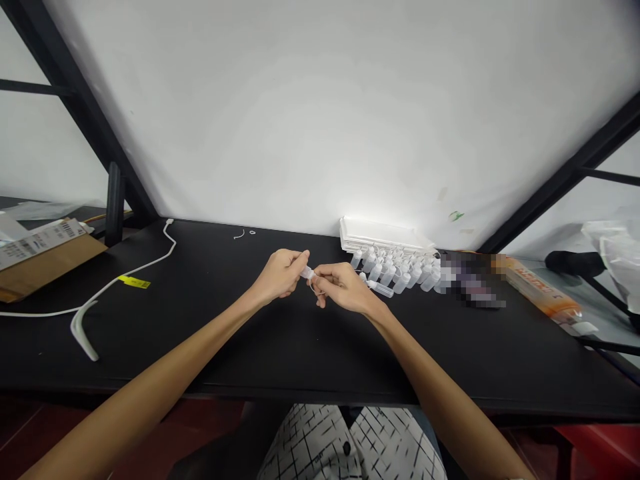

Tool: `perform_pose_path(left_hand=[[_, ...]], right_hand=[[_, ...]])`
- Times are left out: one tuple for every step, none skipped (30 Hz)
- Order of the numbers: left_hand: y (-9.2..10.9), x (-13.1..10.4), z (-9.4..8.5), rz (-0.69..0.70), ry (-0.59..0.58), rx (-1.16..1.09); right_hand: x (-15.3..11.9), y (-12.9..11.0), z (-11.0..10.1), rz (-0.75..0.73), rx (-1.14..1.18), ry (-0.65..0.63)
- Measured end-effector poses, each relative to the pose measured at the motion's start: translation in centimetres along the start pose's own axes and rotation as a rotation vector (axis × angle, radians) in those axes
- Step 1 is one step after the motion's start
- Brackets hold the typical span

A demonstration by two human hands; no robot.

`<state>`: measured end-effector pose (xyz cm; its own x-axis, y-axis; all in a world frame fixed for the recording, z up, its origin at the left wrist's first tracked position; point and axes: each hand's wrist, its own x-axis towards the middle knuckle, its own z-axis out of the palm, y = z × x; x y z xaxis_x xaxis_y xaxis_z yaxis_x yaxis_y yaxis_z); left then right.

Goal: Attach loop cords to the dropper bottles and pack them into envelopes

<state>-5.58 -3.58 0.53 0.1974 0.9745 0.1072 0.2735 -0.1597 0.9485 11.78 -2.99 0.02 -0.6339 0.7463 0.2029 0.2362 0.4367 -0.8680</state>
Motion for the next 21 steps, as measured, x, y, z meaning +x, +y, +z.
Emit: perform_pose_path(left_hand=[[-0.04,0.01,0.0,0.005,-0.001,-0.003],[-0.08,0.02,0.01,0.013,0.0,-0.004],[-0.12,0.04,0.03,0.025,0.006,0.001],[-0.18,0.05,0.06,0.039,0.016,0.01],[-0.23,0.05,0.1,0.053,0.027,0.022],[-0.29,0.05,0.14,0.065,0.038,0.036],[-0.33,0.04,0.19,0.075,0.047,0.049],[-0.35,0.03,0.23,0.084,0.056,0.063],[-0.35,0.0,0.27,0.093,0.065,0.079],[-0.33,-0.03,0.31,0.106,0.074,0.097],[-0.3,-0.06,0.33,0.121,0.087,0.115],[-0.26,-0.08,0.35,0.137,0.1,0.131],[-0.23,-0.11,0.36,0.151,0.109,0.14],[-0.21,-0.12,0.36,0.162,0.114,0.141],[-0.2,-0.13,0.36,0.169,0.116,0.139],[-0.2,-0.14,0.35,0.173,0.116,0.135],[-0.19,-0.13,0.34,0.174,0.116,0.128],[-0.16,-0.13,0.33,0.174,0.113,0.115],[-0.12,-0.13,0.3,0.167,0.104,0.093],[-0.06,-0.13,0.27,0.154,0.086,0.062],[0.02,-0.14,0.23,0.135,0.061,0.024]], right_hand=[[0.04,0.08,0.07,0.001,0.032,0.004],[0.08,0.15,0.15,0.003,0.066,0.011],[0.12,0.2,0.23,0.006,0.101,0.018],[0.17,0.21,0.31,0.012,0.133,0.025],[0.2,0.19,0.39,0.02,0.163,0.032],[0.23,0.13,0.46,0.03,0.187,0.039],[0.25,0.05,0.53,0.04,0.205,0.046],[0.26,-0.04,0.58,0.049,0.217,0.051],[0.25,-0.13,0.63,0.057,0.227,0.056],[0.25,-0.21,0.68,0.063,0.237,0.062],[0.24,-0.26,0.72,0.067,0.25,0.068],[0.24,-0.29,0.76,0.071,0.267,0.074],[0.24,-0.3,0.8,0.074,0.288,0.079],[0.25,-0.3,0.84,0.075,0.312,0.084],[0.27,-0.29,0.88,0.075,0.336,0.089],[0.28,-0.29,0.9,0.075,0.358,0.093],[0.3,-0.3,0.91,0.075,0.378,0.097],[0.31,-0.33,0.91,0.075,0.394,0.099],[0.31,-0.38,0.89,0.075,0.409,0.096],[0.29,-0.44,0.85,0.073,0.422,0.092],[0.27,-0.5,0.79,0.069,0.435,0.083]])
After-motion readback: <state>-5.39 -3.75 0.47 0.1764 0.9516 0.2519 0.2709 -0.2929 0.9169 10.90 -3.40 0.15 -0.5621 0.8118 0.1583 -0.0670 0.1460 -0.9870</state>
